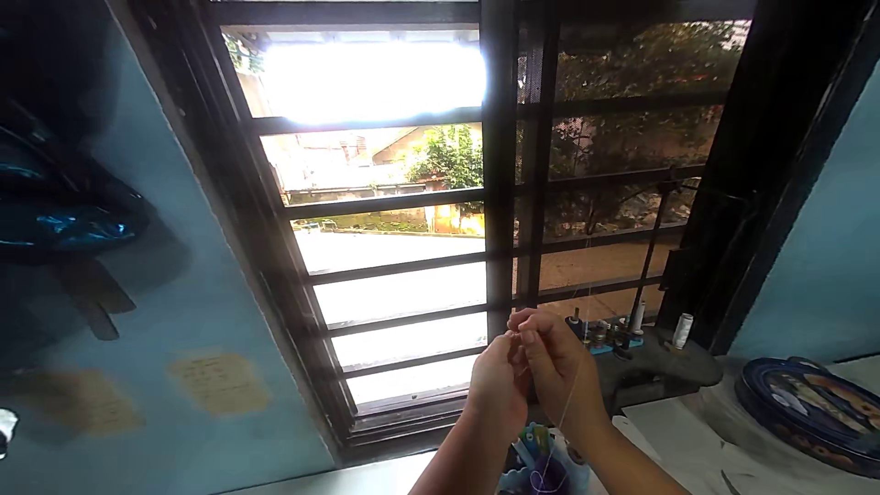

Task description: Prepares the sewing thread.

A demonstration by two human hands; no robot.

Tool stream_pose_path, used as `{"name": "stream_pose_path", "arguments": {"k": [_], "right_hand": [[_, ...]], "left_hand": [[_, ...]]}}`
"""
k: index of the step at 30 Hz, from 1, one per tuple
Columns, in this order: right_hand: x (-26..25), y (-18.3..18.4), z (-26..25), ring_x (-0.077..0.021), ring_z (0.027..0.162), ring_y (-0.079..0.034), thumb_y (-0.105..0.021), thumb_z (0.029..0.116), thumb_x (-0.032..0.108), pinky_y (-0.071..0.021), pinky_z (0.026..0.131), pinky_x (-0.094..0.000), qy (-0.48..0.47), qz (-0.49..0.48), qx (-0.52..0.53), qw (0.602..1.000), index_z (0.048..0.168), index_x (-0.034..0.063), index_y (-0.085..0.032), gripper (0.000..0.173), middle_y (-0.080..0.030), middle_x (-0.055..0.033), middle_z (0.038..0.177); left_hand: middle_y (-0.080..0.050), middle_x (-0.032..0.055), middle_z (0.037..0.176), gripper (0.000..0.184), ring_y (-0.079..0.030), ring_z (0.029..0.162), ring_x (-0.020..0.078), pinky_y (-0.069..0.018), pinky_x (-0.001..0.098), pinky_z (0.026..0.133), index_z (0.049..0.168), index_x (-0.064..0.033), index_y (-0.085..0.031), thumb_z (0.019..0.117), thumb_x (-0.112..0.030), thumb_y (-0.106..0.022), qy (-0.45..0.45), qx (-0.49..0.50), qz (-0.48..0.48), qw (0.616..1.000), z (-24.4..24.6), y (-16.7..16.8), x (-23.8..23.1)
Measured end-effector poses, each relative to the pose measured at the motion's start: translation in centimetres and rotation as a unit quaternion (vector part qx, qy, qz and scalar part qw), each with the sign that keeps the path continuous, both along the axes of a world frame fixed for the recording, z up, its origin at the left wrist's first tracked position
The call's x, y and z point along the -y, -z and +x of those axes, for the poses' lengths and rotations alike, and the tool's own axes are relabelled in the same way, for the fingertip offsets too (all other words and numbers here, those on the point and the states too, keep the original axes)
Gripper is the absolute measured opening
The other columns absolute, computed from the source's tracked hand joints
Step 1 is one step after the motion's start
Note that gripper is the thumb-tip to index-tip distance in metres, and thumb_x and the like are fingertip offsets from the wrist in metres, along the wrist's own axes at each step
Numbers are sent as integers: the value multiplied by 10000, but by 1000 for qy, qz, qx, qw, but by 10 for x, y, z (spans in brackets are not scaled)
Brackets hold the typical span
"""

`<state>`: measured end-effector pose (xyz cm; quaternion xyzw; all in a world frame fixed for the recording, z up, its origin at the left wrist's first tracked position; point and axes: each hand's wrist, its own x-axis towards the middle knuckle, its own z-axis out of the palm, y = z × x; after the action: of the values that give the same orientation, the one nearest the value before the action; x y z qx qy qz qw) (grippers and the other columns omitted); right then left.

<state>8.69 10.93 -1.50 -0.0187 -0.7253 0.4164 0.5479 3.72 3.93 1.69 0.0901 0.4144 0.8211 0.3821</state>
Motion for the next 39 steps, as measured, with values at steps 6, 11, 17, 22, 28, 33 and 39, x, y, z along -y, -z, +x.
{"name": "stream_pose_path", "arguments": {"k": [6, 11, 17, 22, 28, 33, 39], "right_hand": [[1, -35, 6, -104, 675, -675, -484, 1045, 47, -582, 648, -263, -71, -149, 116, 979, 1023, 46, -599, 117, -672, -33, 783], [-3, -64, 10, -124, 608, -689, -453, 1088, 75, -597, 627, -247, -127, -201, 282, 930, 1044, 25, -545, 114, -666, -76, 736], [-7, -76, 12, -98, 548, -655, -465, 1087, 93, -560, 555, -211, -184, -177, 321, 912, 1006, 35, -536, 123, -648, -63, 668], [-12, -72, 11, -97, 584, -662, -499, 1071, 80, -573, 593, -216, -176, -124, 321, 922, 983, 38, -578, 126, -658, -56, 714], [-18, -54, 11, -73, 656, -683, -564, 1022, 32, -589, 651, -211, -161, -59, 254, 952, 959, 45, -624, 88, -687, -16, 757], [-23, -39, 10, -70, 686, -697, -574, 1003, 46, -606, 660, -209, -189, -32, 185, 964, 938, 76, -644, 100, -704, 2, 808], [-29, -24, 8, -52, 748, -688, -604, 979, 86, -614, 691, -200, -165, 47, 137, 976, 920, 61, -702, 117, -681, -17, 957]], "left_hand": [[-655, 64, 931, 284, -644, 940, 177, -521, 361, 860, 1025, -48, -632, 1102, -152, -380, 5, -120, -66, 991, -13, -1, 15], [-624, 89, 1170, 126, -565, 1181, 193, -455, 355, 1013, 955, -147, -702, 989, -188, -588, -344, -736, -63, 580, -59, 35, 26], [-536, -1, 1018, 146, -518, 986, 150, -337, 371, 1057, 1043, -266, -669, 997, -141, -611, -346, -891, 0, 294, -84, 20, 39], [-579, -7, 967, 72, -538, 968, 154, -368, 349, 1018, 953, -236, -691, 992, -226, -632, -352, -884, -36, 307, -84, 19, 39], [-577, -17, 1046, 172, -504, 1100, 130, -398, 342, 965, 809, -161, -748, 920, -201, -624, -199, -698, -63, 685, -62, 17, 35], [-553, 30, 1073, 225, -527, 1068, 134, -433, 338, 942, 753, -111, -684, 917, -136, -532, -12, -474, -90, 876, -48, -4, 37], [-598, 80, 1094, 155, -581, 1065, 166, -474, 329, 953, 1000, -26, -618, 1005, -23, -464, 55, -256, -70, 963, -41, -8, 37]]}}
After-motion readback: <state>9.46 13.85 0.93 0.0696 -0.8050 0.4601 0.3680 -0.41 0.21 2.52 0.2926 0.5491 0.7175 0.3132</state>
